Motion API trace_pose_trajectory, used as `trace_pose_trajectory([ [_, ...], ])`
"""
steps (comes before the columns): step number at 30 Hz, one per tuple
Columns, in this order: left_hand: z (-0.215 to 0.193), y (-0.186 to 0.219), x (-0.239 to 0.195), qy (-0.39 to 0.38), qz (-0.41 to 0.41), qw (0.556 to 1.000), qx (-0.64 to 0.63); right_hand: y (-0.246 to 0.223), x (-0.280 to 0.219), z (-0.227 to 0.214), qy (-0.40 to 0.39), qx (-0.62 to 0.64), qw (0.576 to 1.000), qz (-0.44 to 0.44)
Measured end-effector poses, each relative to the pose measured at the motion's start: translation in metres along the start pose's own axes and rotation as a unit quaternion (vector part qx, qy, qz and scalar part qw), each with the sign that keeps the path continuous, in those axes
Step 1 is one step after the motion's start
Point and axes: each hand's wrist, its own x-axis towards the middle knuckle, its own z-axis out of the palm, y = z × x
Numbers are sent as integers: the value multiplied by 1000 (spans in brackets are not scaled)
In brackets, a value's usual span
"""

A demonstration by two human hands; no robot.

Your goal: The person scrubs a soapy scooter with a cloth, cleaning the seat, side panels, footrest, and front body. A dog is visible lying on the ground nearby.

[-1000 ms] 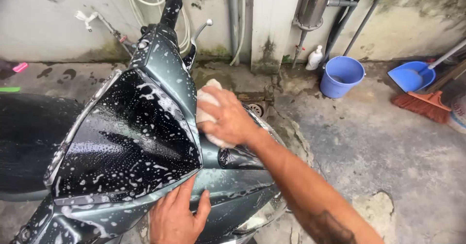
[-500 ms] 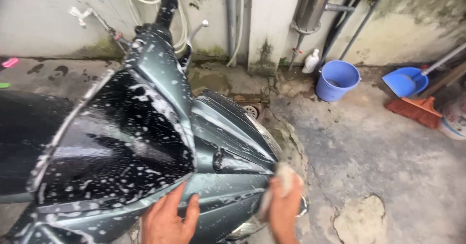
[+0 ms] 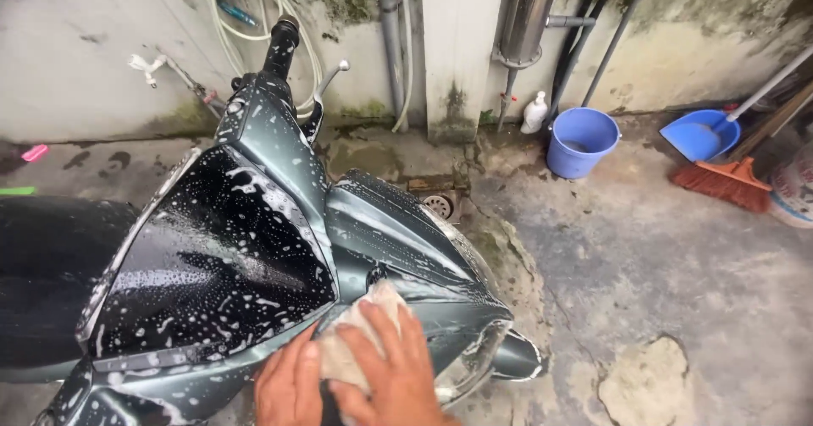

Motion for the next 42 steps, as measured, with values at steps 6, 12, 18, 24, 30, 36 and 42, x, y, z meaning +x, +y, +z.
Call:
trace_pose_trajectory([
  [6,8,6,-7,48,-85,995,-5,31,-17,12,78,-55,995,-33],
  [12,31,-31,-17,137,-54,989,11,5,54,-11,-76,11,986,-145],
  [18,20,1,-11,65,-98,987,106,67,54,-34,-128,-1,988,-87],
  [24,18,-20,-11,53,-94,981,162,96,77,-3,45,7,993,111],
  [30,53,-21,-32,175,65,977,106,98,71,-42,-36,46,974,218],
  [36,26,-6,-12,100,-61,990,78,148,12,-29,171,239,730,617],
  [42,26,1,-14,39,-141,984,102,118,-11,-21,195,161,742,621],
])
